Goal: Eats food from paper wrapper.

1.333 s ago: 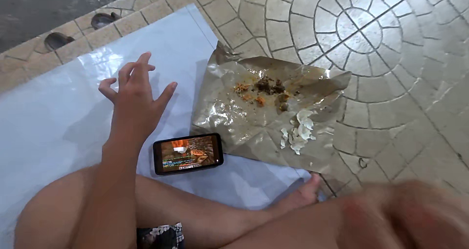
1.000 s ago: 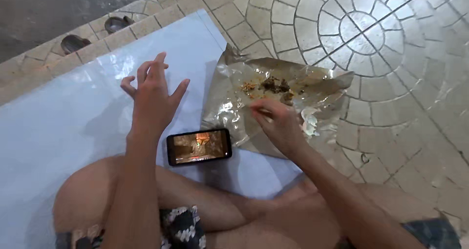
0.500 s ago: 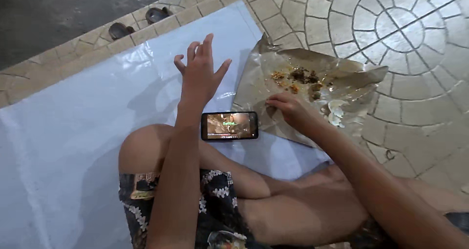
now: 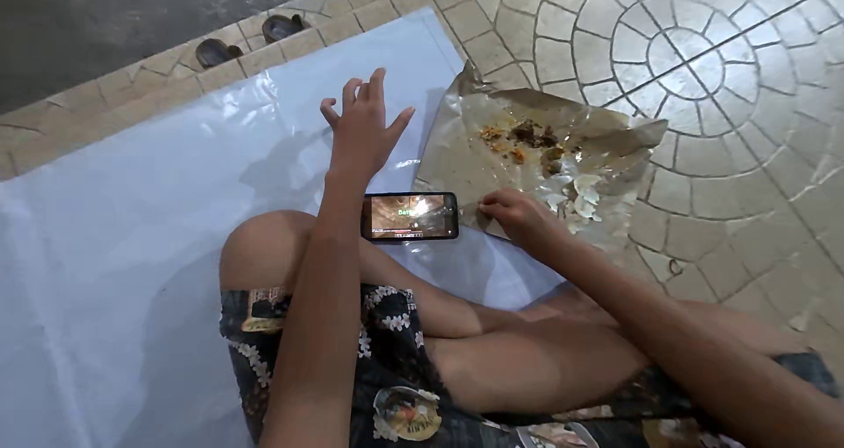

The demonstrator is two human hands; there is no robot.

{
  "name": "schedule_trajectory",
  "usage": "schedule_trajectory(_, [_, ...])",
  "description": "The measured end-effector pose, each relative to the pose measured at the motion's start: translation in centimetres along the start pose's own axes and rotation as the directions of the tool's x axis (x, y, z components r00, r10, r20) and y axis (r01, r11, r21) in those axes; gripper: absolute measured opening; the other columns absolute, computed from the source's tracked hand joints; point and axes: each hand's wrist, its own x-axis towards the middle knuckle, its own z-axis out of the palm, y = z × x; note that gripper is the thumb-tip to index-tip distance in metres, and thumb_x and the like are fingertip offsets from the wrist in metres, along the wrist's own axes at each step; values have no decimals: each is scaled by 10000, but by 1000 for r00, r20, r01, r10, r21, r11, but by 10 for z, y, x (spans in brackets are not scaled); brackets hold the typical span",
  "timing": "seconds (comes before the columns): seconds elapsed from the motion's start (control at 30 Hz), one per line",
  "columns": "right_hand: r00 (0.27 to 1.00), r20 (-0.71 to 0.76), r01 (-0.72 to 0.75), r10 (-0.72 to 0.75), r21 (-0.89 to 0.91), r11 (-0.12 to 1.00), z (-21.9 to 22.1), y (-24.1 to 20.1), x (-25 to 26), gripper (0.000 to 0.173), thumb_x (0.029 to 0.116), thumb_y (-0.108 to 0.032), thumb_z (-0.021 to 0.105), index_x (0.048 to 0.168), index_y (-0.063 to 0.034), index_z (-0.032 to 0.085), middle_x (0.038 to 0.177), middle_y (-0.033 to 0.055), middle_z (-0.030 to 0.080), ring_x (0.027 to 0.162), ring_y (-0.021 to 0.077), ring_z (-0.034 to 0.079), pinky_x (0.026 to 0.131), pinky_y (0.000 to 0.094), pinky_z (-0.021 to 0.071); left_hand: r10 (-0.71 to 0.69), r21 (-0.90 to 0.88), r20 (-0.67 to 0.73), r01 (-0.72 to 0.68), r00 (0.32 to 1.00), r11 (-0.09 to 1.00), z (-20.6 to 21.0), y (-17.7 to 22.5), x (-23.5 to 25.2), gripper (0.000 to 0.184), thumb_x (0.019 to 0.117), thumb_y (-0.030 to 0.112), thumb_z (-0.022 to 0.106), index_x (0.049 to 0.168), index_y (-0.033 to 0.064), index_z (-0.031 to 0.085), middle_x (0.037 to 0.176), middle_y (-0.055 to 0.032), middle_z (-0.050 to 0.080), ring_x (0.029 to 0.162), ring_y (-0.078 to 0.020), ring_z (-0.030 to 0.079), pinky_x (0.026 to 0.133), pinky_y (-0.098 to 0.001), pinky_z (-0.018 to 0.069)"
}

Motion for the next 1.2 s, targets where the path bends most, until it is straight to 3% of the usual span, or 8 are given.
schedule_trajectory(0.33, [988,153,16,-8,-46,999,-6,-4,-21,328,960,128,544,1258,66,665,1264,244,652,1141,392,675,905,484,598,-12,-2,17,12,1000,1000,0,-1,0,733,1021,572,501,1572,102,383,1455,-146,573,1467,-367,383,1124,-707,183])
schedule_trajectory(0.67, [986,162,-18,40,-133,991,-9,-17,-26,192,942,107,577,1087,102,702,1122,262,687,1019,435,703,800,519,615,-42,11,43,42,998,999,0,-1,1,770,1000,602,527,1574,110,379,1450,-148,576,1469,-382,377,1127,-726,161])
schedule_trajectory(0.8, [866,310,-386,392,-83,919,-37,-21,-17,198,971,77,571,1102,86,719,1140,276,684,1098,449,666,944,600,542,-46,2,20,46,999,999,-4,-2,2,774,994,609,532,1564,103,398,1533,-160,499,1493,-382,344,1122,-734,171])
schedule_trajectory(0.93, [722,138,-675,678,352,648,-75,-28,-17,90,921,-55,736,993,-15,772,975,112,756,909,206,719,855,426,591,-86,-31,-57,85,995,996,-11,-4,4,780,978,620,547,1546,101,425,1637,-169,339,1517,-390,285,1116,-729,182])
schedule_trajectory(1.0, [683,126,-613,720,635,470,-103,-51,-17,107,881,-31,752,981,-50,787,928,34,766,825,98,720,788,279,618,-111,-42,-68,108,992,993,-12,-4,4,791,971,627,553,1549,104,419,1664,-168,275,1520,-397,262,1114,-733,173])
schedule_trajectory(1.07, [750,102,-410,653,847,339,-131,-82,-17,98,868,-62,741,926,-114,800,914,-10,770,801,58,718,751,214,620,-110,-41,-62,107,992,993,-11,-3,6,790,973,631,547,1551,110,414,1680,-165,232,1525,-399,245,1115,-730,167])
schedule_trajectory(1.13, [915,41,-180,400,932,315,-152,-110,-20,88,926,-237,754,979,-213,820,959,-90,758,823,-19,676,723,143,569,-95,-27,-51,93,994,995,-8,-3,4,793,973,639,538,1551,111,414,1686,-167,214,1525,-406,245,1112,-735,168])
schedule_trajectory(1.2, [993,-35,9,114,976,219,-166,-137,-14,126,993,-216,681,1034,-155,784,1017,-86,751,863,-40,661,730,129,544,-83,-23,-43,82,996,996,-7,-2,3,797,972,641,539,1550,107,416,1693,-177,190,1528,-419,237,1108,-754,159])
